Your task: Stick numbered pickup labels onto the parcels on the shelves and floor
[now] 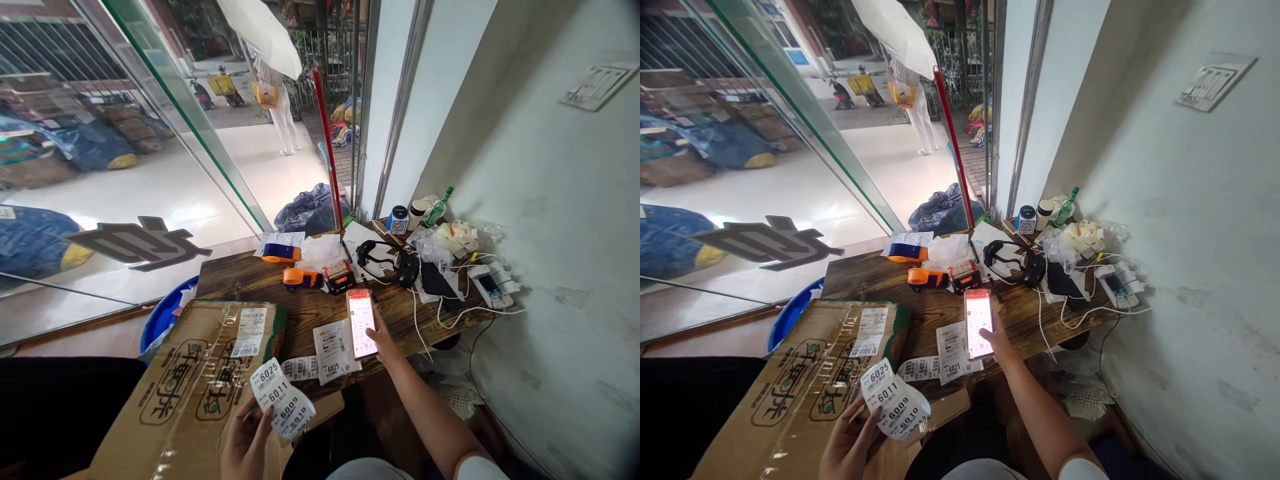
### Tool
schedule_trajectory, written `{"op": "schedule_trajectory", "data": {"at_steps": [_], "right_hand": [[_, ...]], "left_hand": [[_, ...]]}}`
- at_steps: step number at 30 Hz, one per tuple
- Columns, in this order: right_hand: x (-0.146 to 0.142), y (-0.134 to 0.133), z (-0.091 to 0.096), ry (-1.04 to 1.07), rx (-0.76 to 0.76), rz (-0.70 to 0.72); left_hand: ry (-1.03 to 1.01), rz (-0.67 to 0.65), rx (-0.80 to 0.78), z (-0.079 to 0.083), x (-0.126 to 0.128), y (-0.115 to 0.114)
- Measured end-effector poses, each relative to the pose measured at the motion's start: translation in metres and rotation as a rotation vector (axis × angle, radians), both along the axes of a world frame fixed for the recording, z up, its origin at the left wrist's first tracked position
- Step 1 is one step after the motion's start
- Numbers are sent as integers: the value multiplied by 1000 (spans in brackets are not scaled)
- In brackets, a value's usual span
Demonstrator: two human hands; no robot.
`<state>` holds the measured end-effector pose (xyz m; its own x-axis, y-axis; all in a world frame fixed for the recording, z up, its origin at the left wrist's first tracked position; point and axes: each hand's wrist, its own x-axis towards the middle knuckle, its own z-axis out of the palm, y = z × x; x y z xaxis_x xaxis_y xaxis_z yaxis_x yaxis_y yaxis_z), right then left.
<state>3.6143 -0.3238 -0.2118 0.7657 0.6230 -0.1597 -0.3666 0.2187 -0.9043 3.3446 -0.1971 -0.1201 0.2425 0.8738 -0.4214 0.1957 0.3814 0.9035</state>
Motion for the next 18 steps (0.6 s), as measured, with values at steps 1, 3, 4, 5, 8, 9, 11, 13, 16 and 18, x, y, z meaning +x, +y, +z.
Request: {"op": "schedule_trajectory", "data": {"at_steps": [1,3,4,5,8,9,11,13,16,18], "right_hand": [[-6,-2,6,145,84,1],[-15,-1,12,341,160,-22],[-18,0,12,395,164,-39],[-21,2,11,433,159,-57],[-24,6,2,475,116,-102],[-24,6,-1,473,101,-110],[-23,4,-5,448,88,-114],[-21,1,-7,427,90,-108],[-19,-8,-2,397,97,-96],[-20,-16,7,380,100,-64]], "left_hand": [[-3,-8,-6,-1,3,1],[-11,-24,-3,-4,7,2],[-13,-30,9,-5,9,3],[-13,-36,25,-6,10,4],[8,-57,89,-7,9,6],[20,-63,111,-8,7,6],[70,-75,162,-9,5,8],[195,-109,261,-10,9,13],[421,-187,468,-9,32,31],[442,-195,561,-9,58,45]]}}
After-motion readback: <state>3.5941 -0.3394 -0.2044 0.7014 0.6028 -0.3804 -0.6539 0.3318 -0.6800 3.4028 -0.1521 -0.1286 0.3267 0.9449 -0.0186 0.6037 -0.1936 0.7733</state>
